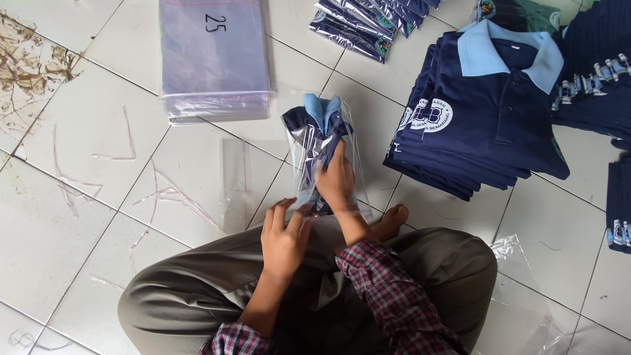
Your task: The person places folded shirts into clear plastic bags, smooths the bags to remove air, and seals them. They then stack the packaged shirts on a pile on the floor.
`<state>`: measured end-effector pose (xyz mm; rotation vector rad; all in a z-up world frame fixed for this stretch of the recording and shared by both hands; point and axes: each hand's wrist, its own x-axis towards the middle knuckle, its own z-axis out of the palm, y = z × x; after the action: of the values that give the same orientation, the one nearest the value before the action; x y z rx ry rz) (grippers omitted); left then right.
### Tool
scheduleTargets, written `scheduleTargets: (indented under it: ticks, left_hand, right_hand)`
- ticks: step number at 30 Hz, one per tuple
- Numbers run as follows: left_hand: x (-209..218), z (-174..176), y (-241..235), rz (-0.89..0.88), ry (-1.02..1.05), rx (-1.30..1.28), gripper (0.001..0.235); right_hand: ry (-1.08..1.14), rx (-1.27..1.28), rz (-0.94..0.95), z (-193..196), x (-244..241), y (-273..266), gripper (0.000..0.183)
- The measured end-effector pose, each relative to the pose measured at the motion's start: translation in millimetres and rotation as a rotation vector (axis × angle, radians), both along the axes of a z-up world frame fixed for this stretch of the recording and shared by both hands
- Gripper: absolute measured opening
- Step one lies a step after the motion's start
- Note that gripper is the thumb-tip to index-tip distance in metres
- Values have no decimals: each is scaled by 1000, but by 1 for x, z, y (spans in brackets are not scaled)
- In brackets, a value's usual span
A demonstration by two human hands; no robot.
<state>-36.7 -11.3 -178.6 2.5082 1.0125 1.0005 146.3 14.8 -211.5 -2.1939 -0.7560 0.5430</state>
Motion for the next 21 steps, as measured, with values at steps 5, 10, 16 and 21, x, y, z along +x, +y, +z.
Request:
scheduleTargets:
  ticks: [5,10,16,21]
  left_hand:
    - [-9,-42,3,53,58,-66,4]
    - [-9,-10,0,6,-10,-196,6]
    - [-5,-6,-26,-28,9,-261,8]
    - [-1,-5,-37,-96,104,-258,6]
  right_hand:
    - [-213,-316,256,-6,7,1,68]
    - [-334,-377,389,-14,10,-4,67]
    - [-314,-440,362,-16,9,1,77]
    - [-193,-401,296,0,8,-1,100]
